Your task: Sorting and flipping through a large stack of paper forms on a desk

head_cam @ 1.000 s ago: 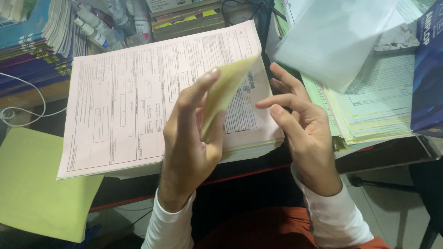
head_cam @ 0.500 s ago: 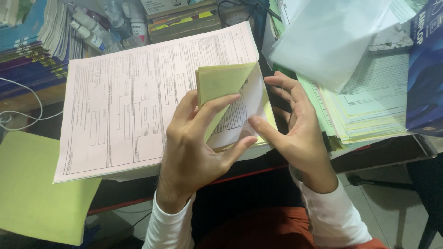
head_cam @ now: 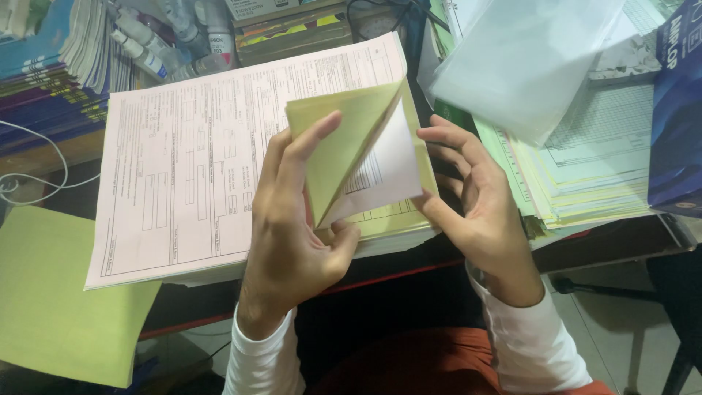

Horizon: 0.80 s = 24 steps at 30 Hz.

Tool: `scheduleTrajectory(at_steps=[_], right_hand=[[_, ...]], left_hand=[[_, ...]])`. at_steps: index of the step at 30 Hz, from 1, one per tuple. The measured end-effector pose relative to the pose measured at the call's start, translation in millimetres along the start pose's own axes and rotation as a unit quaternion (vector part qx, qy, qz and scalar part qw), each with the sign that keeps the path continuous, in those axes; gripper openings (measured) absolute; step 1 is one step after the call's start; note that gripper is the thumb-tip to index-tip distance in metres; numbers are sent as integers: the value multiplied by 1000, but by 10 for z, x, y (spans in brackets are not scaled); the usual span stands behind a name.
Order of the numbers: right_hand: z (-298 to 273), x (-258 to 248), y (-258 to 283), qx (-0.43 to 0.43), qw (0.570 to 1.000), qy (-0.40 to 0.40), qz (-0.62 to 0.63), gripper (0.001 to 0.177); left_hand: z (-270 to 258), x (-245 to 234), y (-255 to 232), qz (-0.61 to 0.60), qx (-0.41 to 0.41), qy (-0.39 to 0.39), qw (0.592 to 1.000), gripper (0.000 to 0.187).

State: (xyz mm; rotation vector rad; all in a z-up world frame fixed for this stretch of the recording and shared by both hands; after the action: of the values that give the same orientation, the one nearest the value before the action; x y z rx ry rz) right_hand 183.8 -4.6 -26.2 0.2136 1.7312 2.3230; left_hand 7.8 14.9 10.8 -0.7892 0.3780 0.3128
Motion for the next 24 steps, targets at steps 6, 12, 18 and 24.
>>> scheduleTrajectory(at_steps=[6, 12, 18, 24], right_hand=[[40, 49, 123, 31, 998, -24, -54, 53], [73, 61, 113, 49, 995, -32, -84, 55], [31, 65, 96, 35, 998, -24, -53, 56], [23, 32, 33, 36, 999, -20, -15, 43]], left_hand=[[-123, 52, 135, -115, -5, -30, 993, 48], [22, 45, -72, -27, 26, -12, 999, 28], [19, 56, -35, 21, 35, 1, 999, 48], [3, 4, -33, 16, 18, -21, 999, 60]])
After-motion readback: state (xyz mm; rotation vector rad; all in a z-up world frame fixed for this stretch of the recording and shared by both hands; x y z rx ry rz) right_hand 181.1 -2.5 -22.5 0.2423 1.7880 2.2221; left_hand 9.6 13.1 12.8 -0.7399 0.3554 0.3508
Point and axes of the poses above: each hand's wrist, its own z-axis towards the middle knuckle, its own x-axis out of the palm, y = z × x, the point moved 2 cm from there along z, towards the middle knuckle, and after that the axes turned 12 degrees about -y, right-handed, at the moved point
